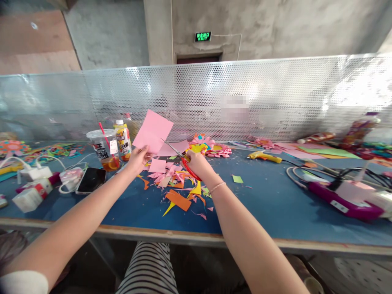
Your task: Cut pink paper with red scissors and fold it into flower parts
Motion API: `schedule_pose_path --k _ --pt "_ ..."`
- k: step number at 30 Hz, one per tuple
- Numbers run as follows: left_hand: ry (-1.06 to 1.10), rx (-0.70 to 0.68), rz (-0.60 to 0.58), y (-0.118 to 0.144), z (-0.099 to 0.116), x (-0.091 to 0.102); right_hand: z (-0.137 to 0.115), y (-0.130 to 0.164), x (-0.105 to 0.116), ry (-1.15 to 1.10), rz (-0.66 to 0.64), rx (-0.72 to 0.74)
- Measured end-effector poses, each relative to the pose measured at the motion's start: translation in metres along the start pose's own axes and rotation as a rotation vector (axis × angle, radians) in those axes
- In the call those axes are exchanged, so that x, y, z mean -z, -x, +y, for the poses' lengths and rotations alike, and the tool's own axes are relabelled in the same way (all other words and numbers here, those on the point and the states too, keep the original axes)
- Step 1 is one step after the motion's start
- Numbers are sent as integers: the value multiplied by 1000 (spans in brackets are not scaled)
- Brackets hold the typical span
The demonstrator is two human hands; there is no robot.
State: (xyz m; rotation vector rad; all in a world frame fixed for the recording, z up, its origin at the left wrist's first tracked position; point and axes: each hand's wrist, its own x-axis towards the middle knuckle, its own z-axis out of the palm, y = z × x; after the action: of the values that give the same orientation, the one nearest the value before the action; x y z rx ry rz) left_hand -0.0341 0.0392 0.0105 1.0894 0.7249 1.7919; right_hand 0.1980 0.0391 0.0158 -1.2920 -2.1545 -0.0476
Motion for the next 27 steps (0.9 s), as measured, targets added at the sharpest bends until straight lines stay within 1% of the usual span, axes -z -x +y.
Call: schedule_pose_path --k 3,6,9,13,17,22,27 --pt "8 12 -38 -2 -3 2 0 1 1 81 -18 -22" --pt "34 33 -84 -4 -6 3 -2 2 3 149 4 -25" --pt "64 74 -114 -3 -7 3 -5 4 6 176 35 -17" --pt "69 108 -137 0 -7 1 -10 6 11 182 20 -30" --pt "57 115 -128 1 -6 1 -14 8 13 193 5 -44" --pt "84 101 -103 -1 -6 3 -13 8 13 187 24 -27" --pt "64 112 -120 -2 -7 4 -14 9 13 172 24 -25"
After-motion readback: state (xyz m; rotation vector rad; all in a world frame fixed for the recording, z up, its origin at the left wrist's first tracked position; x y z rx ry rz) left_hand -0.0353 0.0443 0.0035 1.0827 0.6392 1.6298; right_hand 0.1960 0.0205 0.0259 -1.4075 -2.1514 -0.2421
